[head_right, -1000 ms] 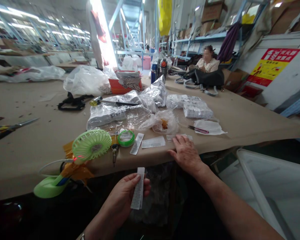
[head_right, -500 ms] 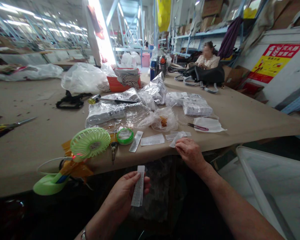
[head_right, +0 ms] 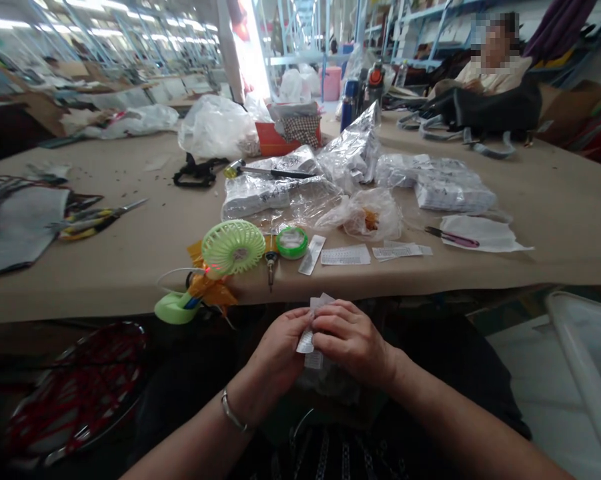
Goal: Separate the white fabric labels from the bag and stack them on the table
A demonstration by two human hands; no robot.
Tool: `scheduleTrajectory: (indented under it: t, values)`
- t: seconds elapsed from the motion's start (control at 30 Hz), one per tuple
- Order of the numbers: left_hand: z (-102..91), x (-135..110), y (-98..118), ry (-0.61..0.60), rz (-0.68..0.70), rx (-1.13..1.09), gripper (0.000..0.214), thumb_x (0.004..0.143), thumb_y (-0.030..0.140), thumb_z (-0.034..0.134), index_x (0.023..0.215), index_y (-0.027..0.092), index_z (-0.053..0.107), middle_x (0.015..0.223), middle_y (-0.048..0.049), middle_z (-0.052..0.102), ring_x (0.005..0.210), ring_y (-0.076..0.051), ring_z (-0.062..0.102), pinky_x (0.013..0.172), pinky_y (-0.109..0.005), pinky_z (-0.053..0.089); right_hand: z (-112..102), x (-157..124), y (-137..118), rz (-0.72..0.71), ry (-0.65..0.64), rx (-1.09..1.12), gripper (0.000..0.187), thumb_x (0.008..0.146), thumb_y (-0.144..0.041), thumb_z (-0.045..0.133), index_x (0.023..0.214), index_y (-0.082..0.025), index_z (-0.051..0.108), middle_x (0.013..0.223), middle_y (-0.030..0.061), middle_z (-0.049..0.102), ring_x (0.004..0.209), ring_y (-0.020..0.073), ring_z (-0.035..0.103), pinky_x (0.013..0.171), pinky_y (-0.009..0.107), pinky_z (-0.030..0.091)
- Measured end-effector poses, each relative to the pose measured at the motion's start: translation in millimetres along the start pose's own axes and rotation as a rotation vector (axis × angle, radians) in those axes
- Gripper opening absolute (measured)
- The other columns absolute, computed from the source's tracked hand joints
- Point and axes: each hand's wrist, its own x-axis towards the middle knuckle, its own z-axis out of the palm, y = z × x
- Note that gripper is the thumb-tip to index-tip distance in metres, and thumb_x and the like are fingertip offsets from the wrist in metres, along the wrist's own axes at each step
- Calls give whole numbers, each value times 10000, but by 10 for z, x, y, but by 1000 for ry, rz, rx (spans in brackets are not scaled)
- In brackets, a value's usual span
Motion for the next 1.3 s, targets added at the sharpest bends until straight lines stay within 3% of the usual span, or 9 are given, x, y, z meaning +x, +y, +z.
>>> scheduleTrajectory:
  t: [0.53, 0.73, 0.9, 0.97, 1.07, 1.17, 1.3]
  values:
    - [-63, -80, 47, 115, 22, -115, 129, 560, 111, 703, 638, 101, 601, 580, -38, 632, 518, -117, 559, 520, -227, 394, 0, 72, 38, -116, -253, 23, 164, 863, -114, 477, 783, -176, 606, 926, 33, 670, 1070, 171, 535, 989, 374, 399]
    - [-100, -78, 45, 21, -7, -77, 168, 577, 159, 722, 696, 80, 633, 623, -57, 649, 524, -111, 562, 502, -213, 383, -15, 92, 41, -114, -271, 24, 161, 864, -101, 471, 815, -172, 607, 925, 33, 674, 1097, 178, 519, 999, 378, 392]
    - [-112, -75, 23, 44, -3, -78, 128, 621, 163, 703, 690, 85, 630, 610, -42, 635, 509, -98, 557, 491, -201, 405, -19, 35, 27, -81, -198, 83, 109, 840, -139, 532, 895, -194, 608, 940, 42, 662, 1096, 202, 509, 954, 388, 423]
    - [-114, -86, 23, 22, -18, -59, 103, 679, 177, 662, 719, 88, 627, 608, -37, 626, 498, -98, 558, 492, -209, 431, -18, 11, 16, 44, -90, 142, 141, 809, -196, 593, 949, -194, 595, 954, 61, 640, 1066, 219, 515, 913, 381, 444]
    - [-112, -115, 27, 23, -51, 14, 115, 766, 209, 580, 779, 101, 617, 639, -47, 636, 495, -113, 579, 505, -244, 476, 1, 17, 3, 471, 67, 267, 190, 791, -264, 612, 960, -191, 564, 925, 61, 600, 925, 201, 554, 814, 342, 470]
    - [-113, -142, 14, 35, -56, 83, 155, 804, 224, 533, 787, 91, 611, 658, -62, 639, 488, -110, 579, 491, -235, 477, 53, 78, -1, 897, 30, 557, 189, 794, -323, 595, 920, -191, 546, 815, 15, 583, 735, 144, 554, 671, 270, 468]
    - [-132, -167, -15, 2, -39, 132, 182, 797, 263, 556, 798, 89, 612, 681, -65, 639, 498, -104, 576, 474, -216, 467, 134, 162, -18, 1115, 6, 896, 203, 784, -364, 590, 764, -169, 539, 627, -42, 505, 559, 82, 463, 542, 209, 399]
